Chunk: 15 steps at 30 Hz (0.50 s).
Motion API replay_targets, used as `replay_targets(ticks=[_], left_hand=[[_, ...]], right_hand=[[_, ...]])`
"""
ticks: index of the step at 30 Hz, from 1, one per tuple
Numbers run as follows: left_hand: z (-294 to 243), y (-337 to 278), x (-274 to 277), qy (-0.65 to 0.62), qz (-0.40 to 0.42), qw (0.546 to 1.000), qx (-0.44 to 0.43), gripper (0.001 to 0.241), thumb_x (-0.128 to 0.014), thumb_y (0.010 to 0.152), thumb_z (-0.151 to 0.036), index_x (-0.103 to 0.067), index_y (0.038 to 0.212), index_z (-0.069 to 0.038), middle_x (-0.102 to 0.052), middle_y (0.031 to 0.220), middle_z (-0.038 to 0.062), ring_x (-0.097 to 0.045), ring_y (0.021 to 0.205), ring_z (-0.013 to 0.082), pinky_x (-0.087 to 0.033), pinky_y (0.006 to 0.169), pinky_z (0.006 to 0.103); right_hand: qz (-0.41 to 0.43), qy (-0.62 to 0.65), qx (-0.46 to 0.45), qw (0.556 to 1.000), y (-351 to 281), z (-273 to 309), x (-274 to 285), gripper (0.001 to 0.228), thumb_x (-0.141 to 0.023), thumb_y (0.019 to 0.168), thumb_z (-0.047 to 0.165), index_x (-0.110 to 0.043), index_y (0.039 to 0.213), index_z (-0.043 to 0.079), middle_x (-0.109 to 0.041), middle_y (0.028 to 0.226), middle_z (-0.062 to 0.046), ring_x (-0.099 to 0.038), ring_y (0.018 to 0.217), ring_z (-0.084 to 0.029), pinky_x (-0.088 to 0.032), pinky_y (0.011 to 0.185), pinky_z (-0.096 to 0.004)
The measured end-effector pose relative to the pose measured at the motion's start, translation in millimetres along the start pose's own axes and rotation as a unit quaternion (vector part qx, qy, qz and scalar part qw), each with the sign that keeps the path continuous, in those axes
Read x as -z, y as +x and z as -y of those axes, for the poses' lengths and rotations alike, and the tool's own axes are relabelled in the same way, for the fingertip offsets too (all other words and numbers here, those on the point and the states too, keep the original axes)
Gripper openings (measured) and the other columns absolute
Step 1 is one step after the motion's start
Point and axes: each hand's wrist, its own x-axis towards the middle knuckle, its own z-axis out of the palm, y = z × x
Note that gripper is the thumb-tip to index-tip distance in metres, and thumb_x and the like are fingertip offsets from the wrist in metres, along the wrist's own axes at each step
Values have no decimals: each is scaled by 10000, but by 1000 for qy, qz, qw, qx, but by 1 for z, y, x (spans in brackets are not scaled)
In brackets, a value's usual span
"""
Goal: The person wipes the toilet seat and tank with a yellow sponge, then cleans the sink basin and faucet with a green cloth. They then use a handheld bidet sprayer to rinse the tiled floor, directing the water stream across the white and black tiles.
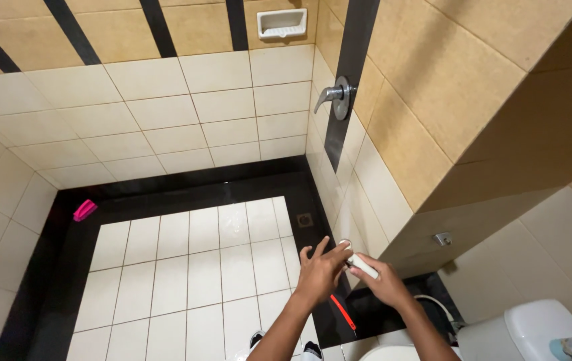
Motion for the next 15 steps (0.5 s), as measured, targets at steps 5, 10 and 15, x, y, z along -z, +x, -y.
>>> replay_targets(ticks=[5, 10, 15], left_hand=[[4, 7, 4, 11, -13, 1000, 2, 394, -706, 927, -113, -677, 1311, -201, -570, 1502, -15, -396, 1466, 364, -249, 1115, 643], [15, 10, 4, 14, -16, 1000, 13, 403, -697, 932, -117, -668, 1325, -206, -565, 1506, -16, -391, 1471, 356, -241, 1124, 639], [18, 9, 6, 4, -7, 999, 35, 382, -695, 935, -120, -679, 1308, -202, -565, 1499, -12, -383, 1470, 353, -225, 1134, 628]], right_hand=[[21, 30, 16, 999, 19, -9, -2, 582, -773, 880, 336, -648, 1338, -1, -788, 1215, -141, -701, 1112, -158, -525, 981, -309], [34, 4, 22, 999, 28, 4, -3, 588, -784, 875, 338, -648, 1340, 4, -751, 1265, -129, -682, 1163, -142, -509, 1003, -315], [50, 24, 22, 998, 33, -5, -12, 575, -795, 873, 318, -652, 1339, 14, -773, 1251, -119, -691, 1132, -138, -525, 991, -302]])
